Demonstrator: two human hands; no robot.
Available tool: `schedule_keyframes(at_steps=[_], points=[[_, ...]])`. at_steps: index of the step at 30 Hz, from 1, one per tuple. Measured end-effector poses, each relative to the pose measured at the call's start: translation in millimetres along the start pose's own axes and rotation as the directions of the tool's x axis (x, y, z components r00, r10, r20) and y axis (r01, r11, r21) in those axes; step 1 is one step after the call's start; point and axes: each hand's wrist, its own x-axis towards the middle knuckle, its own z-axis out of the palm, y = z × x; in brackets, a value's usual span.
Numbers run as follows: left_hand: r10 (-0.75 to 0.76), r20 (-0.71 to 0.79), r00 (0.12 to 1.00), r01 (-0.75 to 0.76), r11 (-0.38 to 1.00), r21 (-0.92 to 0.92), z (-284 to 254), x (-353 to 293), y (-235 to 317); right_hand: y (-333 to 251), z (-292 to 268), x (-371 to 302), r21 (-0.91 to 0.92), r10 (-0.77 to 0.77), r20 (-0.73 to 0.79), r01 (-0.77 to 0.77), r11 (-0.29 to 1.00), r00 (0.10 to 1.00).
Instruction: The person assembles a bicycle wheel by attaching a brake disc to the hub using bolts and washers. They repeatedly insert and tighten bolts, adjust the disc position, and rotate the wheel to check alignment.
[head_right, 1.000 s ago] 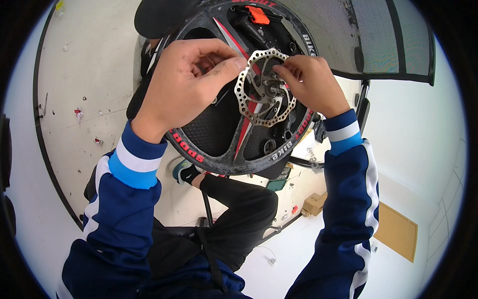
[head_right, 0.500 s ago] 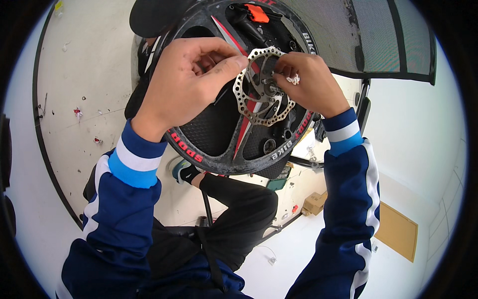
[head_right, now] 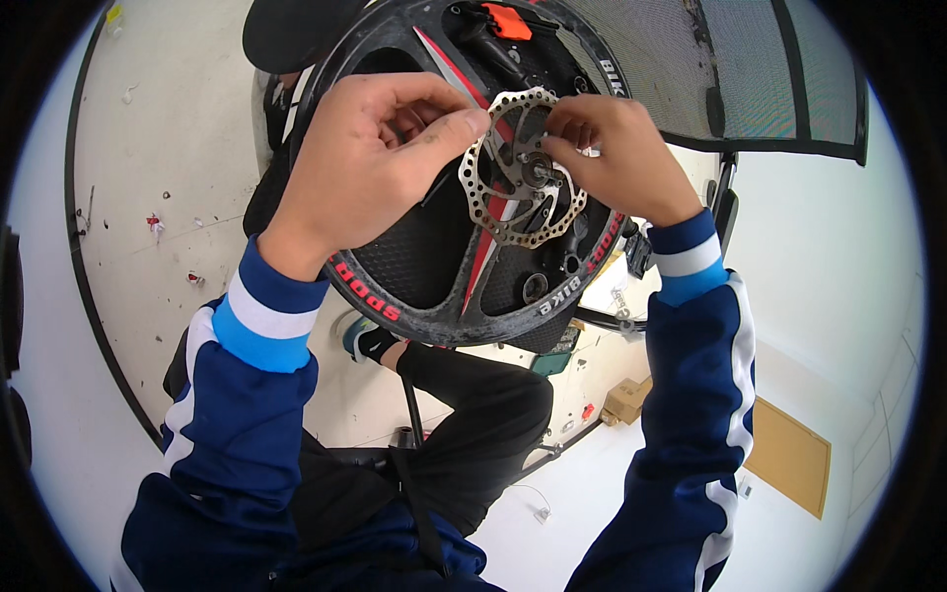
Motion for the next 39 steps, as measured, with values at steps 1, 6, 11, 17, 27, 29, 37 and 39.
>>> schedule_keyframes(at_steps=[1, 6, 11, 17, 27, 29, 37, 39], points=[[-0.004, -0.003, 1.0, 0.004, 1.0, 0.007, 1, 0, 0, -2, -2, -2, 0.033, 0.016, -0.032, -0.015, 0.999, 0.999], [-0.076, 0.125, 0.989, 0.084, 0.995, -0.056, 9, -5, 2, -49, -9, -26, 0.271, 0.003, -0.167, 0.043, 0.962, 0.986], [-0.089, 0.253, 0.963, 0.156, 0.953, -0.261, 17, -9, 6, -66, 7, -48, 0.336, 0.037, -0.286, 0.064, 0.94, 0.957], [-0.158, 0.359, 0.92, 0.275, 0.912, -0.304, 26, -13, 3, -68, 21, -63, 0.229, 0.038, -0.345, 0.044, 0.972, 0.938], [-0.348, 0.491, 0.798, 0.559, 0.731, -0.392, 35, -18, 3, -66, 46, -82, 0.233, 0.036, -0.487, 0.09, 0.968, 0.873], [-0.332, 0.488, 0.807, 0.552, 0.716, -0.426, 40, -16, -2, -63, 50, -81, 0.202, 0.001, -0.555, 0.133, 0.97, 0.832], [-0.232, 0.038, 0.972, 0.229, 0.899, -0.372, 51, -3, 1, -17, 25, -61, 0.374, 0.21, -0.481, -0.018, 0.927, 0.851], [-0.233, -0.106, 0.967, 0.175, 0.903, -0.392, 42, 7, 2, 3, 18, -48, 0.26, 0.117, -0.393, -0.011, 0.965, 0.912]])
